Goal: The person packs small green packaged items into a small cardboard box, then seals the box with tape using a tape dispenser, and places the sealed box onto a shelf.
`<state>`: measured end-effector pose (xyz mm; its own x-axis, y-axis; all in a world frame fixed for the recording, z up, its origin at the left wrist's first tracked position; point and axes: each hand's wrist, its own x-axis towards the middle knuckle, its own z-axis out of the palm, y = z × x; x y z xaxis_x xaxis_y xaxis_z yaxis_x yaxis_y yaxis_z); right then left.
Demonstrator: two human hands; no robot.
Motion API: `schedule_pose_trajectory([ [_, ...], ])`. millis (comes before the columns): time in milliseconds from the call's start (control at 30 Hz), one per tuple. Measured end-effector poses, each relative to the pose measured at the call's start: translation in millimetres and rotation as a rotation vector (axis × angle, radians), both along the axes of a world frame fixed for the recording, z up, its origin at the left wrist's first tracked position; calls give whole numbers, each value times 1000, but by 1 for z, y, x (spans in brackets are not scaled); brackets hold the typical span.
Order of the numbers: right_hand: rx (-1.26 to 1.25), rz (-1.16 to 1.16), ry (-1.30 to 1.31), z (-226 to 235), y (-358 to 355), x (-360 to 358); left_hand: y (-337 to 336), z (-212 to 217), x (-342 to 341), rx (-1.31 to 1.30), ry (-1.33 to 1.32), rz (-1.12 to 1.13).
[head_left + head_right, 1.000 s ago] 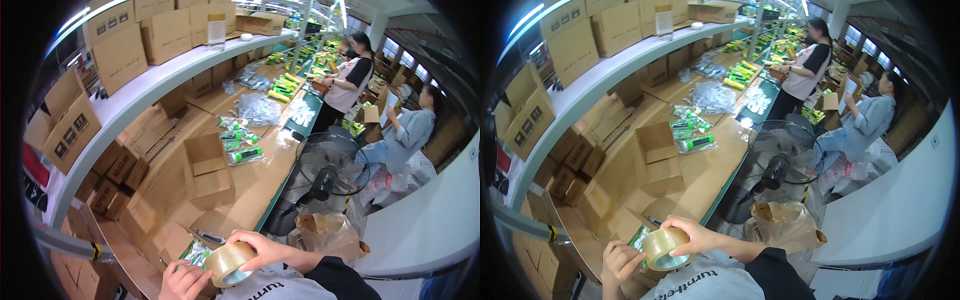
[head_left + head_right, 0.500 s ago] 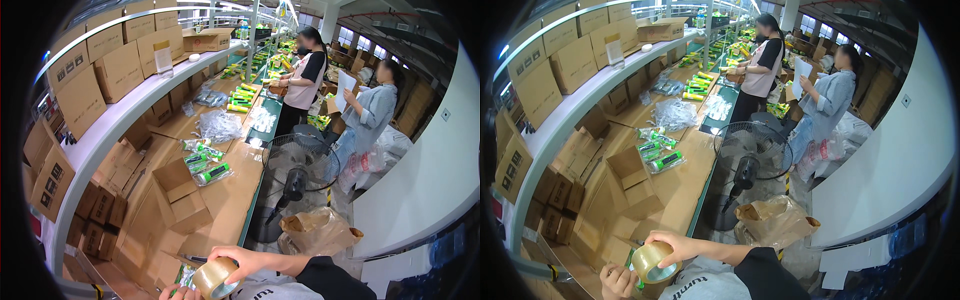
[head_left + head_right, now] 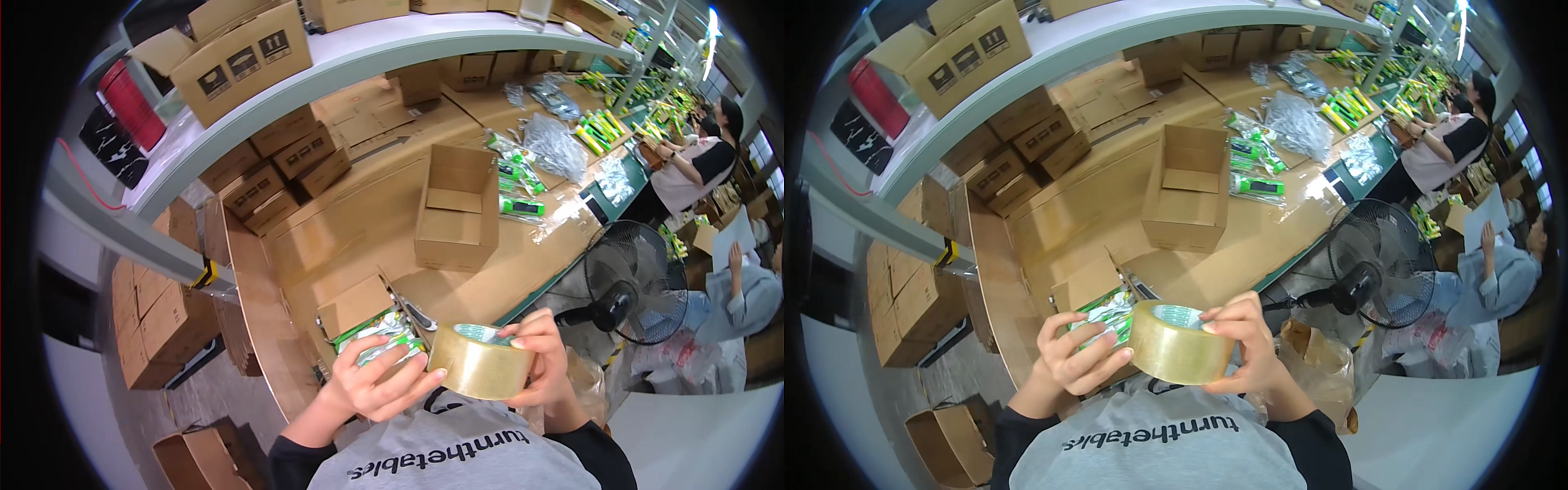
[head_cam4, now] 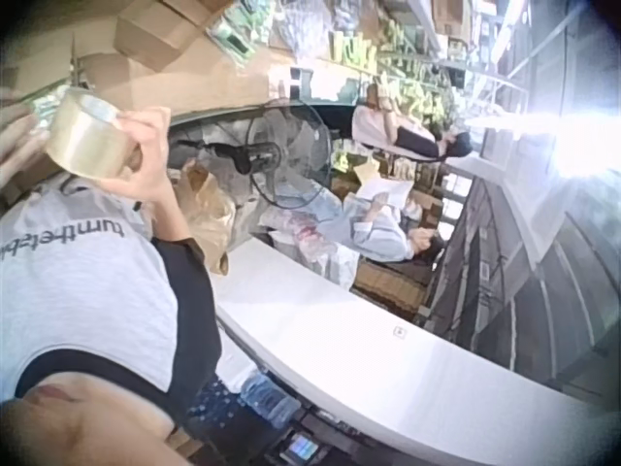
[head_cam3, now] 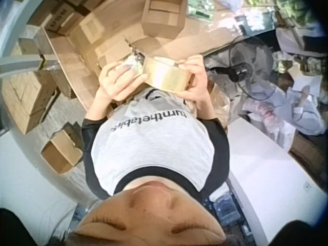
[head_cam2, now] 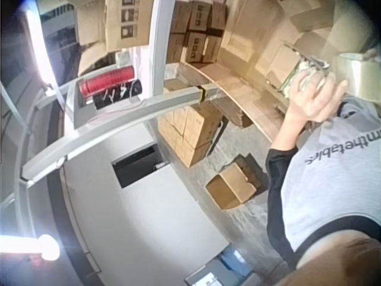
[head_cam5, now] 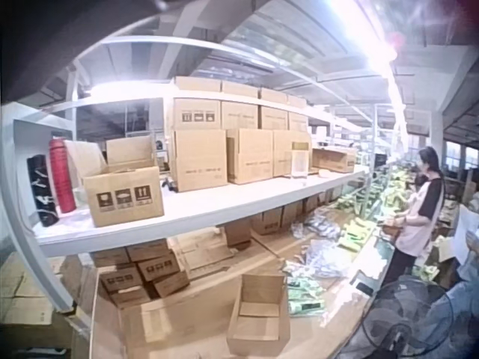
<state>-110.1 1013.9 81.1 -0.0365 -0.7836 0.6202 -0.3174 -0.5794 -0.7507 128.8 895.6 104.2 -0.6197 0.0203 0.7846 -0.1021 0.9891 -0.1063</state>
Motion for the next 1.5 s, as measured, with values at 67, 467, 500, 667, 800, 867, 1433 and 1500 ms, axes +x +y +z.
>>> schedule_pose_trajectory([
  [67, -62, -82, 51, 4, -2, 6, 8, -16, 2, 81, 11, 53],
  [467, -73, -236, 566, 11, -4, 24, 25, -53, -4, 1198, 382, -121],
  [500, -74, -229, 580, 9, -5, 25, 22, -53, -3, 1211, 329, -90],
  [667, -70, -223, 590, 5, -6, 29, 18, -60, -1, 1383, 329, -76],
  [800, -78, -247, 643, 5, -7, 29, 18, -59, 2, 1401, 274, -41],
  [867, -86, -246, 648, 3, -7, 29, 15, -58, 2, 1393, 254, -27],
  [1433, -26, -125, 591, -28, -14, 16, 7, -41, -4, 1093, 55, 191],
  [1500, -16, -76, 500, -33, -12, 10, -2, -39, 4, 1120, 66, 276],
])
